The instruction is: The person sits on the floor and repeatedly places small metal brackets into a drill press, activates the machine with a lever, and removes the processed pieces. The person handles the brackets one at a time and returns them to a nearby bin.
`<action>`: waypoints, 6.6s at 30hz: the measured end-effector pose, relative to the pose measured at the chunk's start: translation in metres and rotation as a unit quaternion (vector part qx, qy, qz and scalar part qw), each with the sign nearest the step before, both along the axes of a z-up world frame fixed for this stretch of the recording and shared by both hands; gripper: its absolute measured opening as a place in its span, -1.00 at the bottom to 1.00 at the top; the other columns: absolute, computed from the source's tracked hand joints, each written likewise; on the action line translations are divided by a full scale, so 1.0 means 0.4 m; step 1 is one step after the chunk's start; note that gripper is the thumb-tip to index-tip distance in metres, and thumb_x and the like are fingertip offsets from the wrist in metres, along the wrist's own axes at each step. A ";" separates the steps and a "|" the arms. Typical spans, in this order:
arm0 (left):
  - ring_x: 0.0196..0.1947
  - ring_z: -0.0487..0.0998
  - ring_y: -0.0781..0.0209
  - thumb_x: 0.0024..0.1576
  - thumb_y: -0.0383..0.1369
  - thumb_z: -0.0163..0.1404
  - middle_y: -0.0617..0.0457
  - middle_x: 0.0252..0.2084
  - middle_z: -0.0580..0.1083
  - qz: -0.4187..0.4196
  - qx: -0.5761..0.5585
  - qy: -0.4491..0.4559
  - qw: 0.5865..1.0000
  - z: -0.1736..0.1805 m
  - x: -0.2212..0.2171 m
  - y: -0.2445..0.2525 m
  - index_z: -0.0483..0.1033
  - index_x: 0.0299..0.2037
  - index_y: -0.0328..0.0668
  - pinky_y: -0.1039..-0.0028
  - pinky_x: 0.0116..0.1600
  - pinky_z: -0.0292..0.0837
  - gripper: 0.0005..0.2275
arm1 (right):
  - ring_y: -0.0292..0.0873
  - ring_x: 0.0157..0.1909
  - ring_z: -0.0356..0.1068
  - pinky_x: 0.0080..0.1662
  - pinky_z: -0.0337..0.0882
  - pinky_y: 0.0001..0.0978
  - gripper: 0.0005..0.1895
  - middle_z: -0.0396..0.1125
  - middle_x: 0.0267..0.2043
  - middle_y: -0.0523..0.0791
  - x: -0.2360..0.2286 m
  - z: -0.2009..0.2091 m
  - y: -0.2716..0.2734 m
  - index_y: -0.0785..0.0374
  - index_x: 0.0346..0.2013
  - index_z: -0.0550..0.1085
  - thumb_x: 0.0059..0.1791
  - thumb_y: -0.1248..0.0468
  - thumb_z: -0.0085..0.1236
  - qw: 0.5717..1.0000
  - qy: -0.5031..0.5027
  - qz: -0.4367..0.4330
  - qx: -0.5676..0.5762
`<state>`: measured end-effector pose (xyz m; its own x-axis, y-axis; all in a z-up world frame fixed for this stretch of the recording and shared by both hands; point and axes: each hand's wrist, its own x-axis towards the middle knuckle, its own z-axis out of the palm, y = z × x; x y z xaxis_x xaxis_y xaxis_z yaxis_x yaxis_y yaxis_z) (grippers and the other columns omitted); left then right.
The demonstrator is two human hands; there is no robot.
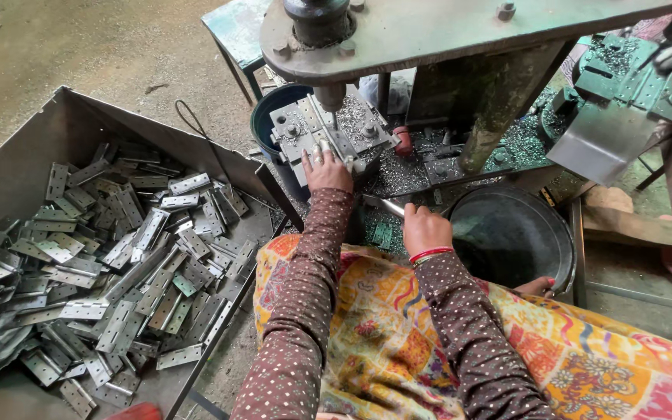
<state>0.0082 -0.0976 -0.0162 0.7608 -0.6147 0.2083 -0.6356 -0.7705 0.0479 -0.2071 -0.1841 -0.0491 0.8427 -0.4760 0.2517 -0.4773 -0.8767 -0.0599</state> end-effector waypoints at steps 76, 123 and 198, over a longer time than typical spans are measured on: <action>0.47 -0.02 0.06 0.22 -0.29 -0.15 0.02 0.48 0.03 -0.004 0.100 0.092 0.991 0.056 0.145 -0.041 0.62 -0.17 -0.08 -0.07 0.46 -0.59 -0.77 | 0.23 0.04 0.38 0.01 0.38 0.04 -0.45 0.31 0.01 0.23 -0.013 -0.174 -0.053 0.20 0.19 0.14 0.00 0.06 0.04 0.918 0.303 -0.060 0.249; 0.36 0.23 -0.20 0.19 0.05 -0.13 -0.22 0.35 0.19 0.015 -0.031 -0.056 0.998 -0.027 -0.052 0.123 0.41 0.11 -0.39 -0.06 0.40 -0.13 -0.44 | -0.01 -0.55 0.39 -0.47 0.37 -0.18 -0.81 0.40 -0.49 -0.16 0.006 0.096 0.014 0.06 -0.36 0.47 -0.01 0.04 0.12 0.982 -0.187 0.022 0.002; 0.14 0.41 0.08 0.15 -0.18 0.05 0.03 0.07 0.47 -0.074 -0.120 -0.005 0.990 0.009 0.028 0.098 0.58 -0.10 -0.15 -0.06 0.39 0.04 -0.75 | 0.29 0.15 0.37 0.13 0.34 0.13 -0.44 0.31 0.14 0.26 -0.036 -0.233 -0.088 0.27 0.39 0.07 0.12 0.13 -0.28 0.906 0.315 -0.061 0.278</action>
<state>0.0194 -0.0582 -0.0124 0.6635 -0.6513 0.3682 -0.7420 -0.6361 0.2117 -0.2215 -0.2191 -0.1425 0.6689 -0.4808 -0.5670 -0.6611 -0.7335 -0.1580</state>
